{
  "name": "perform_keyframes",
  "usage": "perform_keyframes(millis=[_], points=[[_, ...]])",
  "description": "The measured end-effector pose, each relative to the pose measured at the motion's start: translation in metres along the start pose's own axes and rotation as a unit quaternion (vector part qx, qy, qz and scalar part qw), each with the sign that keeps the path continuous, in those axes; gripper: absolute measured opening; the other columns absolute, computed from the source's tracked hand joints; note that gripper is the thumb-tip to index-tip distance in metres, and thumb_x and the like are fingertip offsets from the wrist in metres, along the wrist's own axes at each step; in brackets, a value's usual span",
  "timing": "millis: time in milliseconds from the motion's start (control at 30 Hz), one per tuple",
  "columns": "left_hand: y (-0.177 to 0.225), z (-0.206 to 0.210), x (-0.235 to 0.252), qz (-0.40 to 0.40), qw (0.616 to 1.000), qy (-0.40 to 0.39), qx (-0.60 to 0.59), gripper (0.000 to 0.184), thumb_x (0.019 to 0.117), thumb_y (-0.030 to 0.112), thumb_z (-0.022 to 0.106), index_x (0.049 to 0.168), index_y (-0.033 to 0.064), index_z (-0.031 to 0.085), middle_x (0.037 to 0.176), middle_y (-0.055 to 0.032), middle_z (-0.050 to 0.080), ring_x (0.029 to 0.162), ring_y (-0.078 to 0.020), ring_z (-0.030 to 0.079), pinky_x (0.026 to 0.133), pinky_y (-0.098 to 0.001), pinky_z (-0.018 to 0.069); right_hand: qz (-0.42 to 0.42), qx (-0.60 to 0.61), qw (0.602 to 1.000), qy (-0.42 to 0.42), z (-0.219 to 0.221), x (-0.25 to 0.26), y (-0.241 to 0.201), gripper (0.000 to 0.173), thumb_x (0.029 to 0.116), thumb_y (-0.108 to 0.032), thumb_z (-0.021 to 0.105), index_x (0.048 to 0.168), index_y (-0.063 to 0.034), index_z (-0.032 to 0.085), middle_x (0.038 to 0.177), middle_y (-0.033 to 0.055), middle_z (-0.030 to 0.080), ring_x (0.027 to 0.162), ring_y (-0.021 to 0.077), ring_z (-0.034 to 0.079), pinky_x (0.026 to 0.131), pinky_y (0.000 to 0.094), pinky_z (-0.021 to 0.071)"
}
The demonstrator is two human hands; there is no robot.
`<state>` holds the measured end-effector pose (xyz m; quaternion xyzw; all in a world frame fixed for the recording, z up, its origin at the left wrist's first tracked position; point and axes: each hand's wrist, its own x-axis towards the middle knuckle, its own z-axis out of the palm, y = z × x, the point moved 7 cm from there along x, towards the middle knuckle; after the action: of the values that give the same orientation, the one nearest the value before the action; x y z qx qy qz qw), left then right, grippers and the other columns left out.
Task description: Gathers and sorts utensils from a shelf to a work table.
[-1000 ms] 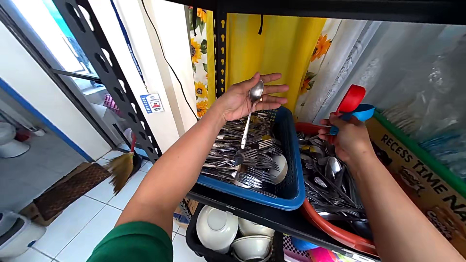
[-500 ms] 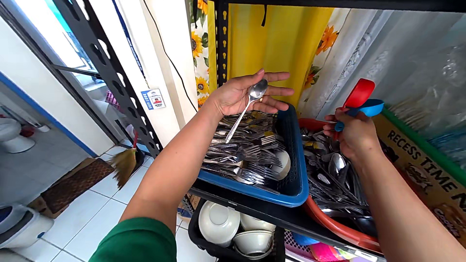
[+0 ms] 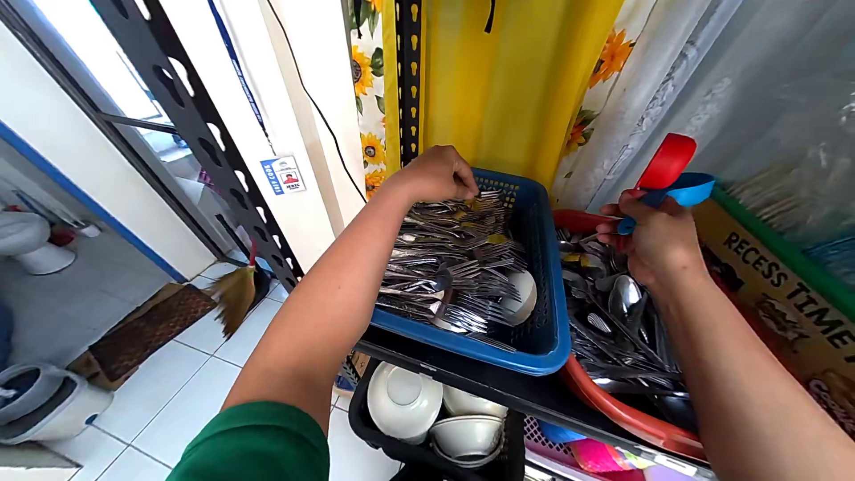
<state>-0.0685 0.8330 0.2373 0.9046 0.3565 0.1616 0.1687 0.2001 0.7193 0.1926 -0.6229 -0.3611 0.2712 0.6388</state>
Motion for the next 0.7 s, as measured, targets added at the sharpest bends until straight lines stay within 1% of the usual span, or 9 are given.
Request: perform_keyframes(millis=[100,133,300,367,433,500,567,633,700], points=[[0.002,0.007,0.003,0.027,0.998,-0.010,-0.050,0.030,0.0985,0.023,0.070,0.126,0.0122,0.074,0.149,-0.0093,0.057,0.140,-0.0214,0.051,0.115,-0.0430,0.0397,-0.005,-0.002,1.000,-0.004,0.001,0.000,0.000,0.019,0.1101,-0.021,0.050,0.124,-0.0086,0.050,0.088,0.0016,0.064,0.061,0.0086,0.064,0.057,0.0238,0.0570],[0.002,0.005,0.004,0.031,0.997,0.009,-0.072,0.034,0.0994,0.024,0.069,0.131,0.0112,0.070,0.154,-0.0108,0.051,0.144,-0.0229,0.046,0.118,-0.0433,0.0366,-0.011,-0.001,1.000,-0.012,0.003,0.000,-0.001,0.019,0.1103,-0.021,0.049,0.125,-0.0091,0.049,0.089,0.0015,0.065,0.061,0.0085,0.064,0.057,0.0236,0.0566],[0.028,0.004,0.002,0.055,0.966,0.106,-0.230,0.068,0.0975,0.028,0.071,0.154,0.0033,0.042,0.138,-0.0179,0.061,0.118,-0.0244,0.065,0.099,-0.0394,0.0542,-0.117,-0.013,0.981,-0.151,0.021,-0.011,-0.013,0.022,0.1110,-0.018,0.044,0.132,-0.0119,0.047,0.098,-0.0006,0.069,0.066,0.0061,0.066,0.060,0.0208,0.0575],[0.046,0.013,0.002,0.092,0.944,0.105,-0.300,0.083,0.0969,0.026,0.071,0.162,0.0058,0.024,0.141,-0.0195,0.059,0.114,-0.0231,0.067,0.096,-0.0372,0.0562,-0.154,-0.044,0.960,-0.230,0.032,-0.019,-0.016,0.023,0.1105,-0.017,0.043,0.132,-0.0129,0.049,0.101,-0.0010,0.072,0.067,0.0050,0.065,0.058,0.0182,0.0542],[0.057,0.020,0.004,0.114,0.925,0.099,-0.347,0.086,0.0984,0.025,0.069,0.164,0.0081,0.015,0.144,-0.0193,0.056,0.111,-0.0201,0.068,0.093,-0.0343,0.0571,-0.156,-0.073,0.940,-0.294,0.042,-0.028,-0.014,0.024,0.1103,-0.016,0.042,0.131,-0.0128,0.054,0.099,-0.0002,0.074,0.064,0.0044,0.063,0.055,0.0167,0.0514],[0.056,0.022,0.004,0.121,0.911,0.109,-0.378,0.069,0.0991,0.018,0.068,0.157,0.0039,0.032,0.128,-0.0177,0.062,0.097,-0.0184,0.069,0.082,-0.0327,0.0602,-0.129,-0.093,0.929,-0.333,0.049,-0.035,-0.009,0.025,0.1108,-0.017,0.039,0.128,-0.0123,0.057,0.093,0.0012,0.075,0.059,0.0052,0.062,0.052,0.0168,0.0493],[0.052,0.020,0.002,0.121,0.912,0.128,-0.370,0.032,0.0985,0.006,0.065,0.129,-0.0034,0.060,0.102,-0.0116,0.068,0.080,-0.0125,0.068,0.069,-0.0281,0.0602,-0.095,-0.107,0.925,-0.353,0.053,-0.039,-0.005,0.024,0.1116,-0.018,0.037,0.124,-0.0117,0.057,0.089,0.0036,0.076,0.060,0.0087,0.066,0.055,0.0197,0.0534],[0.049,0.015,0.000,0.102,0.925,0.143,-0.338,0.012,0.0983,-0.001,0.060,0.107,-0.0031,0.069,0.087,-0.0065,0.069,0.067,-0.0065,0.066,0.061,-0.0230,0.0576,-0.086,-0.114,0.919,-0.367,0.054,-0.041,-0.004,0.027,0.1113,-0.016,0.037,0.127,-0.0118,0.058,0.091,0.0047,0.076,0.069,0.0122,0.072,0.062,0.0233,0.0599],[0.045,0.011,-0.001,0.066,0.936,0.166,-0.302,0.010,0.1012,0.004,0.060,0.099,-0.0029,0.067,0.078,-0.0057,0.066,0.060,-0.0073,0.065,0.057,-0.0240,0.0580,-0.087,-0.118,0.915,-0.376,0.055,-0.041,-0.003,0.031,0.1113,-0.016,0.038,0.134,-0.0129,0.058,0.096,0.0058,0.076,0.076,0.0146,0.074,0.067,0.0254,0.0612]])
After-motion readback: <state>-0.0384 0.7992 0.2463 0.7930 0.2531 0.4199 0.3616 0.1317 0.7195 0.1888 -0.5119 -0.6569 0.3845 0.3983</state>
